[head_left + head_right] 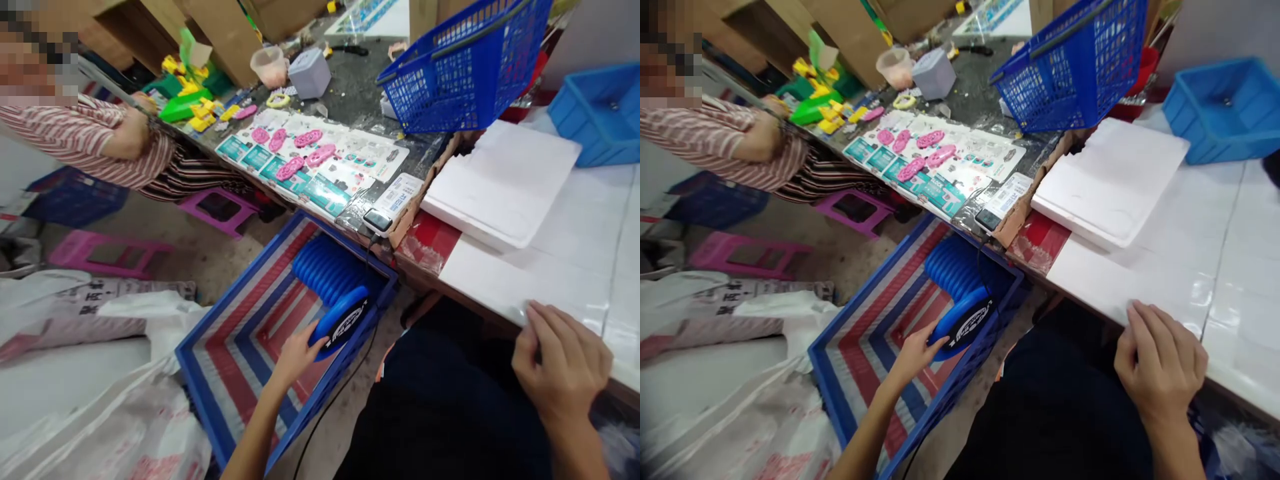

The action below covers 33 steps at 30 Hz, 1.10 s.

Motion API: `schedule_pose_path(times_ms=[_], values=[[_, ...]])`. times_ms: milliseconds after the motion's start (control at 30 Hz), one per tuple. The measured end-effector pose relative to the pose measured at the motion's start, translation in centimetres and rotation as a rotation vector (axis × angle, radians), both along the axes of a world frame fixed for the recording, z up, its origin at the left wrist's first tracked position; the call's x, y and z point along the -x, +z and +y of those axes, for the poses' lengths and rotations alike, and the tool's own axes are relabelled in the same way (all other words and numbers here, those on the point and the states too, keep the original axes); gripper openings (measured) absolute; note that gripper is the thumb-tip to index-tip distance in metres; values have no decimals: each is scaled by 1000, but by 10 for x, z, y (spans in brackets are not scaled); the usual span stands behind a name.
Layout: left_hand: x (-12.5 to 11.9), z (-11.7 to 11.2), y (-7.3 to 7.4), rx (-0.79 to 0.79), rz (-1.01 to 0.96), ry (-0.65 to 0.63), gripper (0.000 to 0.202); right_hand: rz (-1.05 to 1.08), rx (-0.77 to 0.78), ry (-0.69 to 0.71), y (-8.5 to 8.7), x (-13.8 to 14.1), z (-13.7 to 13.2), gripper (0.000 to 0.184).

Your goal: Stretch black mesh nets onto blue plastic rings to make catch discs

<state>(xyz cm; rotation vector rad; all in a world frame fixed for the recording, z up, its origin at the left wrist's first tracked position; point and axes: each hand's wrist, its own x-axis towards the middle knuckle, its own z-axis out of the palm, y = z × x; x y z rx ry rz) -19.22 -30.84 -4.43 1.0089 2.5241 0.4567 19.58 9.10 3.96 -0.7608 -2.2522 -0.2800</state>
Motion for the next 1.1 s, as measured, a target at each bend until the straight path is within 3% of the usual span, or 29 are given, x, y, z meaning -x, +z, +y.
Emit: schedule_pose_path(times_ms=[200, 400, 533, 733, 967, 1100], values=[[-10, 36, -2, 12, -54, 1, 56, 9, -2, 1, 0, 2, -2, 57], [-32, 66, -28, -178, -124, 169, 63, 18, 32, 44, -7, -3, 0, 56], [-23, 74, -39, -238, -129, 231, 66, 3, 7, 66, -11, -7, 2, 58], [6, 65, -38, -253, -115, 276, 67, -5, 7, 53, -13, -8, 0, 60], [-6, 39, -43, -230, -199, 243, 61, 66, -13, 33, -13, -2, -2, 57], [0, 24, -37, -208, -266, 223, 62, 56, 13, 27, -16, -3, -3, 55]])
